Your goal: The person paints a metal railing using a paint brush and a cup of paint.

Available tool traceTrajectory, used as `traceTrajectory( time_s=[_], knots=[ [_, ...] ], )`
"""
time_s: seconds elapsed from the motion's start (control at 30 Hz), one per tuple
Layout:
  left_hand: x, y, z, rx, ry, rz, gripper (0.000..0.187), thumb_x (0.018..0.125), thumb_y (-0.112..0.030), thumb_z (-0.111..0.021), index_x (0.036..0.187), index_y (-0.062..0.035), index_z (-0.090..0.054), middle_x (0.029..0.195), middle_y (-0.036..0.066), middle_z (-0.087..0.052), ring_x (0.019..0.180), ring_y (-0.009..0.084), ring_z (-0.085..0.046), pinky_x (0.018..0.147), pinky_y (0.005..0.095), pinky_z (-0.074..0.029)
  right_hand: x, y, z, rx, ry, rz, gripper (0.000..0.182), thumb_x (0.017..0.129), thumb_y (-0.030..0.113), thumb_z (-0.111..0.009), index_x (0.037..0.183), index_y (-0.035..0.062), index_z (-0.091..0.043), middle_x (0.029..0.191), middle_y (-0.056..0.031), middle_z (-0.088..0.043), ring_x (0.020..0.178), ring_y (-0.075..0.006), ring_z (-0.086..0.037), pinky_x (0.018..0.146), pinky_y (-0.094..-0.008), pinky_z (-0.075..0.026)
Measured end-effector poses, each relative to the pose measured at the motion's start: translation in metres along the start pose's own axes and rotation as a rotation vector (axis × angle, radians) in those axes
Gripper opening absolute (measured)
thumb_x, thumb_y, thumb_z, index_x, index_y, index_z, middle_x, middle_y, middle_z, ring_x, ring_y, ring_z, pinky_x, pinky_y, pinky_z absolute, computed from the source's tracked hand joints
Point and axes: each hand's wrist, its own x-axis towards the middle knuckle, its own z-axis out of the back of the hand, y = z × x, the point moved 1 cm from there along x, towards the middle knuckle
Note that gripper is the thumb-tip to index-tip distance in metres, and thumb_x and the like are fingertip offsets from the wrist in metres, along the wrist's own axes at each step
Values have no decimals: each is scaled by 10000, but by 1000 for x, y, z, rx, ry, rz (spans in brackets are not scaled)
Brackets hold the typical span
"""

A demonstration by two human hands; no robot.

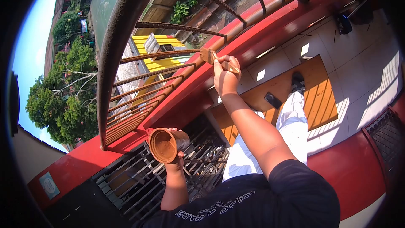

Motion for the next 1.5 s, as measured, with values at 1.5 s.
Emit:
traceTrajectory(
  time_s=[1.5],
  knots=[
    [-50,-62,10,392,-382,-650,877,643,-356,-900,1328,-80,-426,1147,153,-599,1047,366,-610,896,461,-510,-225,333,-8,-739,1156,393,229,814,-50,-730,962,32,-577,899,-23,-636,793,-61,-630,672,-196,-507]
  ],
)
